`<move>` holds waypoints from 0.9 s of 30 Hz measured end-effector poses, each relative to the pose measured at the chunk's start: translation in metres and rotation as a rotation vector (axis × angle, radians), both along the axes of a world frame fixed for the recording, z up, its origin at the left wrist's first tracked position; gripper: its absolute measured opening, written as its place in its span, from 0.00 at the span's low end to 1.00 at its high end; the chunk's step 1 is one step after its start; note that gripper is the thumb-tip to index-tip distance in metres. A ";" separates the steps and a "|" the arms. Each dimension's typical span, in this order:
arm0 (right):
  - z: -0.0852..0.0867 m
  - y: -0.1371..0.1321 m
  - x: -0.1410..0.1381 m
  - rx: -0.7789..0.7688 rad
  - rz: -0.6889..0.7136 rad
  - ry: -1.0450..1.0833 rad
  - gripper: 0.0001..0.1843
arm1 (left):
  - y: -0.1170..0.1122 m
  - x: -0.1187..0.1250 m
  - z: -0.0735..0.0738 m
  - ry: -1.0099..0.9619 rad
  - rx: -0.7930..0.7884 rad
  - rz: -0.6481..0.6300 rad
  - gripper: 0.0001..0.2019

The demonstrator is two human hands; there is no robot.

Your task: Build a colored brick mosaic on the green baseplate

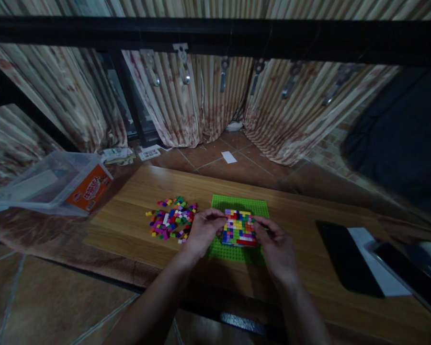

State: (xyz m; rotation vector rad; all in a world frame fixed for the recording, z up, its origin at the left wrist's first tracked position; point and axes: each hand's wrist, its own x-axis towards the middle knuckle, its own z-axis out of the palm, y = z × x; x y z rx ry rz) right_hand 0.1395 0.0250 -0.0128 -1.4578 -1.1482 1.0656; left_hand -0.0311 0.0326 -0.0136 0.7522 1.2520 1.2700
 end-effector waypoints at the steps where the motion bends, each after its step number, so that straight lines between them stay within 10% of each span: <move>1: -0.001 0.000 0.000 -0.005 0.003 0.009 0.21 | 0.000 0.000 0.000 -0.010 -0.005 0.004 0.05; 19: -0.007 -0.004 -0.003 -0.073 0.012 0.010 0.26 | -0.001 0.001 -0.010 0.133 0.100 0.005 0.05; 27: -0.004 -0.005 -0.001 -0.066 0.033 -0.046 0.26 | 0.003 -0.086 0.005 1.111 0.100 0.071 0.12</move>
